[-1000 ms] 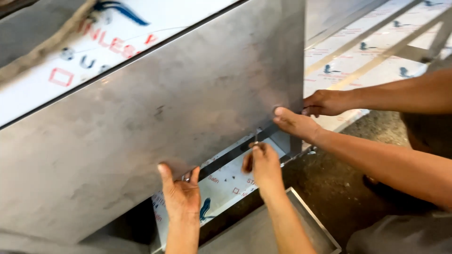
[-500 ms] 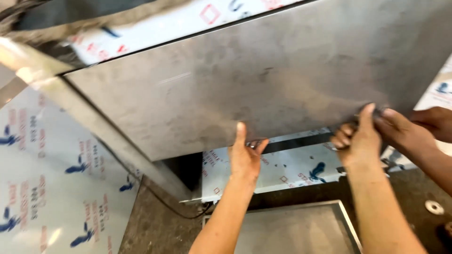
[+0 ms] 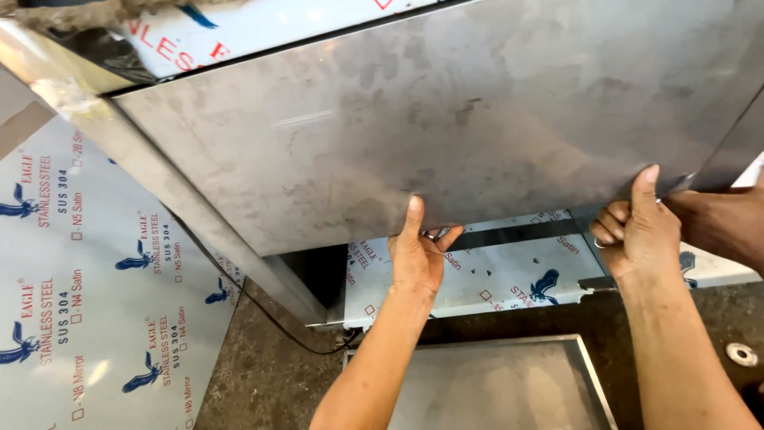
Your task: Assemble metal sheet components and measure metal parts using a tape measure on a fabrication floor.
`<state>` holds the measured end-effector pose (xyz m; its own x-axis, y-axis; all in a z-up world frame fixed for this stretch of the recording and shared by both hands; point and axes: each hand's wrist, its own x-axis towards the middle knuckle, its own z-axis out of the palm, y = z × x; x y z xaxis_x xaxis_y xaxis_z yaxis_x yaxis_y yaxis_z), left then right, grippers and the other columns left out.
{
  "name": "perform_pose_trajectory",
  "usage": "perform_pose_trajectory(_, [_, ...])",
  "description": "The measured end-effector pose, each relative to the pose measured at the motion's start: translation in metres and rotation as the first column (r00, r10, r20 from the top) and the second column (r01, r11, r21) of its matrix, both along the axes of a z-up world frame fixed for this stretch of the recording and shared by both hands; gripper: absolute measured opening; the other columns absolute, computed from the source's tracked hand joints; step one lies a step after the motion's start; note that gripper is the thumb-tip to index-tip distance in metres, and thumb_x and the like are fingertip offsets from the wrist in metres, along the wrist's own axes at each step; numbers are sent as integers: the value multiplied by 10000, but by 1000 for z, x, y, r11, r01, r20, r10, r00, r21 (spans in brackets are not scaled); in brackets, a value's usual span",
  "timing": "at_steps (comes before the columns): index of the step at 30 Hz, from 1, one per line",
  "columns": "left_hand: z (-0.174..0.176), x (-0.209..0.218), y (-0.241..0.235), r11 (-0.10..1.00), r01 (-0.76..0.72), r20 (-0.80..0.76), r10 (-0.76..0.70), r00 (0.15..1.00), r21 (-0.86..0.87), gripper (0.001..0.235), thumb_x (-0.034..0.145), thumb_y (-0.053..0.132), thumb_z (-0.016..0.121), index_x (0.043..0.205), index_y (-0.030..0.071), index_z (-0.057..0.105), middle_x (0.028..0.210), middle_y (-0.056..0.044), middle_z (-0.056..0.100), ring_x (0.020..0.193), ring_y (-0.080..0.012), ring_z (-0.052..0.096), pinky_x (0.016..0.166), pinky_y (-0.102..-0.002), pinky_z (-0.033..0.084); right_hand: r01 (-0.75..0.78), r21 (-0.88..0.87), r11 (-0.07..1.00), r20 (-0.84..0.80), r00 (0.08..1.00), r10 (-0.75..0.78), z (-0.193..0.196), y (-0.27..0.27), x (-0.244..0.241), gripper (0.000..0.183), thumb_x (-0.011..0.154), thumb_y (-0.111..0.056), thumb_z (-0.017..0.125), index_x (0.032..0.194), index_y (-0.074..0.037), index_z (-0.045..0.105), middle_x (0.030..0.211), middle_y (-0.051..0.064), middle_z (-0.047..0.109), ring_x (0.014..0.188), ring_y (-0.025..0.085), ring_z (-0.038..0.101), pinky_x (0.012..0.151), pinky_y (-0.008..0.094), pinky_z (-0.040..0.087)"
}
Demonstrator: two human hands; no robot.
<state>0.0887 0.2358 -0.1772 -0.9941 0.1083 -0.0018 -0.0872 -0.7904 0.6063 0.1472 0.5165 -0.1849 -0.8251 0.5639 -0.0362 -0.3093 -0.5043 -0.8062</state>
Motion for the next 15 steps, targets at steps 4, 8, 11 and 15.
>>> perform_pose_trajectory(4, [-31, -22, -5, 999, 54, 69, -54, 996, -7, 508, 886, 405, 783, 1242, 71, 641, 1154, -49, 669, 1023, -209, 638, 815, -489, 648, -45, 0, 999, -81, 996, 45, -35, 26, -13, 648, 976, -621, 724, 764, -168, 312, 626, -53, 297, 509, 113, 269, 487, 288, 262])
perform_pose_trajectory(8, [-8, -13, -2, 989, 134, 34, -132, 991, -58, 517, 874, 439, 717, 1270, 119, 625, 1252, -40, 687, 1114, -226, 685, 850, -466, 643, 103, 26, 994, 101, 989, -105, -6, 20, 9, 447, 913, -518, 724, 804, -166, 472, 597, -40, 416, 457, 106, 352, 435, 304, 268])
perform_pose_trajectory(11, [-13, -16, -10, 994, 76, -2, -76, 997, -74, 566, 898, 477, 735, 1316, 124, 588, 1290, -49, 652, 1100, -239, 641, 867, -473, 634, 112, 71, 991, 53, 992, -115, -6, 16, 26, 437, 992, -476, 710, 881, -97, 522, 627, -35, 393, 479, 100, 338, 451, 310, 263])
perform_pose_trajectory(15, [-4, -16, -9, 992, 59, 23, -57, 998, -113, 746, 844, 553, 759, 1395, 91, 562, 1355, -72, 634, 1142, -277, 639, 875, -458, 630, 45, 794, 606, 231, 900, -369, 19, 20, 75, 289, 1041, -308, 552, 1172, -55, 599, 702, 115, 616, 630, 246, 624, 604, 381, 501])
